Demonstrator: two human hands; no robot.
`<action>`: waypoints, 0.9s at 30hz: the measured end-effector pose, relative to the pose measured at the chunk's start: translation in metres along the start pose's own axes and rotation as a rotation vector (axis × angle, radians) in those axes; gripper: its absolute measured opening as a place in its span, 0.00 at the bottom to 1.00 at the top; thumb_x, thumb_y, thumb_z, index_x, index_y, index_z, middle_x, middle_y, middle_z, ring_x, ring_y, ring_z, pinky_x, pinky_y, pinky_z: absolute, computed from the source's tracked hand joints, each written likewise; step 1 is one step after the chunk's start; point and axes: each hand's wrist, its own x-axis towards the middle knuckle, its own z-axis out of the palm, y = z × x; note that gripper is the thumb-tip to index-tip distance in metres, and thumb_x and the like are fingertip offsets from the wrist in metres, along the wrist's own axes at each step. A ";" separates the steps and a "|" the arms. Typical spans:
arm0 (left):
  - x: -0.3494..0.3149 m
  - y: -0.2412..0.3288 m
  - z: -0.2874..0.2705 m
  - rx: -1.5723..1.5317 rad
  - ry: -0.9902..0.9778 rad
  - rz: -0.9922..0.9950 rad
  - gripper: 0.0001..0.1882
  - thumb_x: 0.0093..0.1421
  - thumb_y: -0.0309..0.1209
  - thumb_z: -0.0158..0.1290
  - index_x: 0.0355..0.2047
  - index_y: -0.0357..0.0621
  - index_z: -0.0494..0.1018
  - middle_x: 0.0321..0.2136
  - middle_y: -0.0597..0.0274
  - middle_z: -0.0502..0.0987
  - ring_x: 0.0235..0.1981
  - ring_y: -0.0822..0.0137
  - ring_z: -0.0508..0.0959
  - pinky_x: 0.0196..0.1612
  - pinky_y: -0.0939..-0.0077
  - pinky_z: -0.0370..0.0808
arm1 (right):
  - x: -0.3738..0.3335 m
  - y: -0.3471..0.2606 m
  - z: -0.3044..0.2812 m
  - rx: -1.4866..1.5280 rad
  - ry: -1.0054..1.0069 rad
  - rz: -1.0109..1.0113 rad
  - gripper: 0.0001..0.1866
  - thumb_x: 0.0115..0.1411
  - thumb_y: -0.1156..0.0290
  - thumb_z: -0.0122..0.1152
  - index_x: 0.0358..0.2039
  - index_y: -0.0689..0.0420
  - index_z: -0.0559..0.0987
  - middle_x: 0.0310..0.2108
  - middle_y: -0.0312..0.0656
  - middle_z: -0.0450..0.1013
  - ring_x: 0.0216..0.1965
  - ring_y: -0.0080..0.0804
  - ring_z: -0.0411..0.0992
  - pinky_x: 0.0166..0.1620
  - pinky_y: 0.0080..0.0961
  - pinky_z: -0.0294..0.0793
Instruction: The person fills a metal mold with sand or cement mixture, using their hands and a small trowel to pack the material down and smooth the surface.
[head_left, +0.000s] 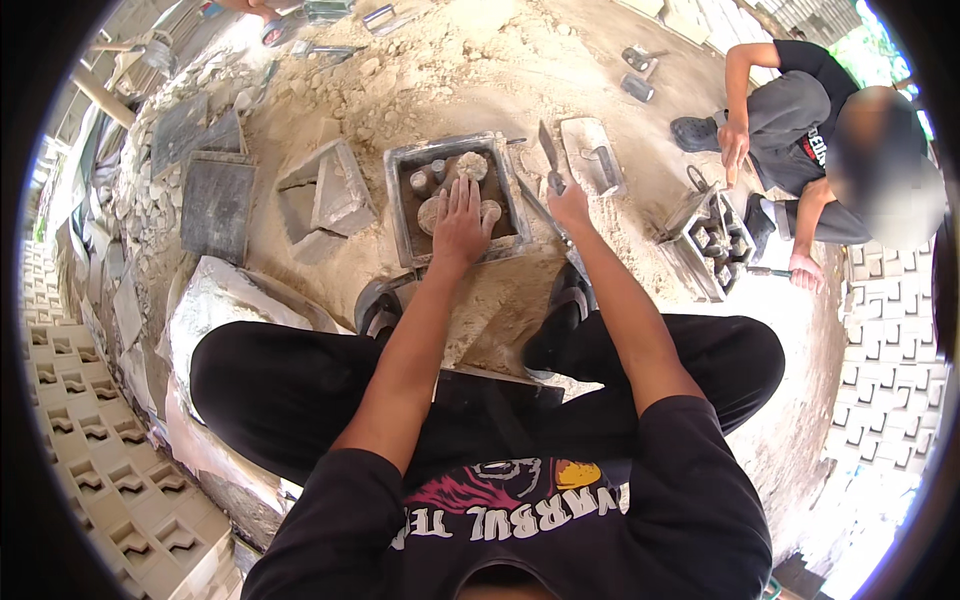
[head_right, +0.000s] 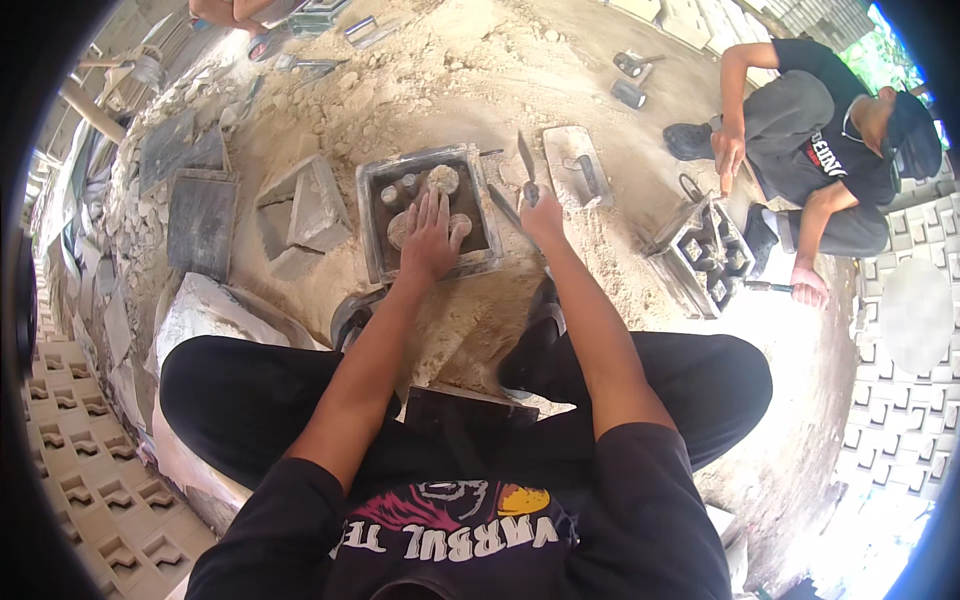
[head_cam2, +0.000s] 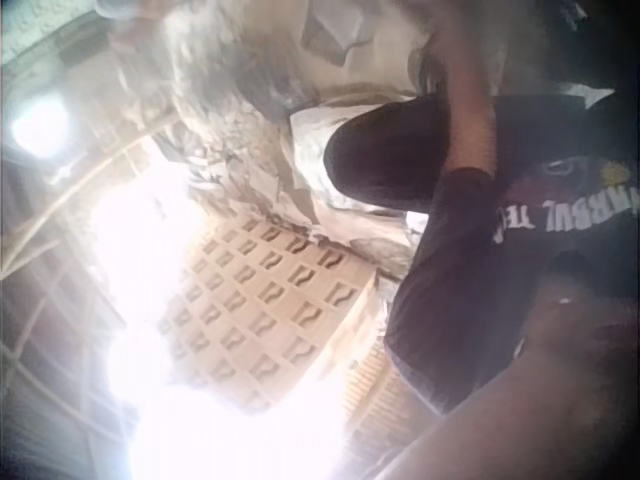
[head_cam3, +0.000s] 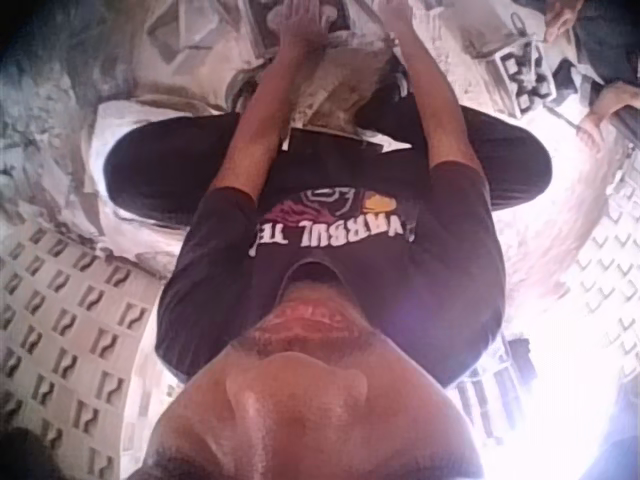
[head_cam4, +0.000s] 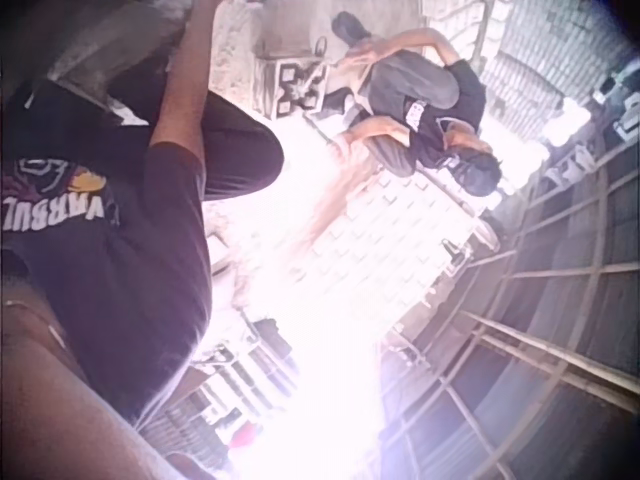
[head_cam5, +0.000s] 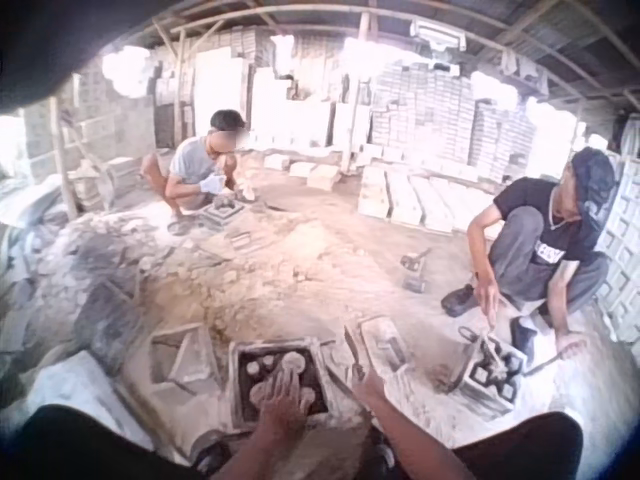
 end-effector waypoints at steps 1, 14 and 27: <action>-0.001 0.004 -0.001 -0.049 -0.034 0.061 0.34 0.67 0.48 0.40 0.65 0.35 0.54 0.67 0.48 0.53 0.69 0.55 0.52 0.71 0.57 0.44 | -0.008 0.002 0.005 0.036 0.018 -0.035 0.27 0.58 0.66 0.56 0.56 0.68 0.68 0.49 0.65 0.70 0.52 0.59 0.69 0.56 0.44 0.67; 0.062 -0.003 0.004 0.123 -0.246 0.131 0.36 0.66 0.50 0.40 0.68 0.43 0.50 0.70 0.56 0.46 0.72 0.59 0.44 0.71 0.53 0.38 | -0.043 0.009 0.027 -0.266 -0.168 0.110 0.21 0.58 0.72 0.51 0.51 0.65 0.67 0.52 0.61 0.66 0.56 0.56 0.65 0.58 0.47 0.65; 0.070 -0.012 0.021 0.107 -0.016 -0.060 0.37 0.65 0.48 0.41 0.66 0.35 0.52 0.68 0.49 0.51 0.71 0.54 0.46 0.71 0.54 0.38 | -0.018 0.052 0.014 -0.196 -0.342 0.157 0.41 0.55 0.69 0.59 0.64 0.68 0.51 0.48 0.67 0.70 0.53 0.58 0.70 0.57 0.44 0.69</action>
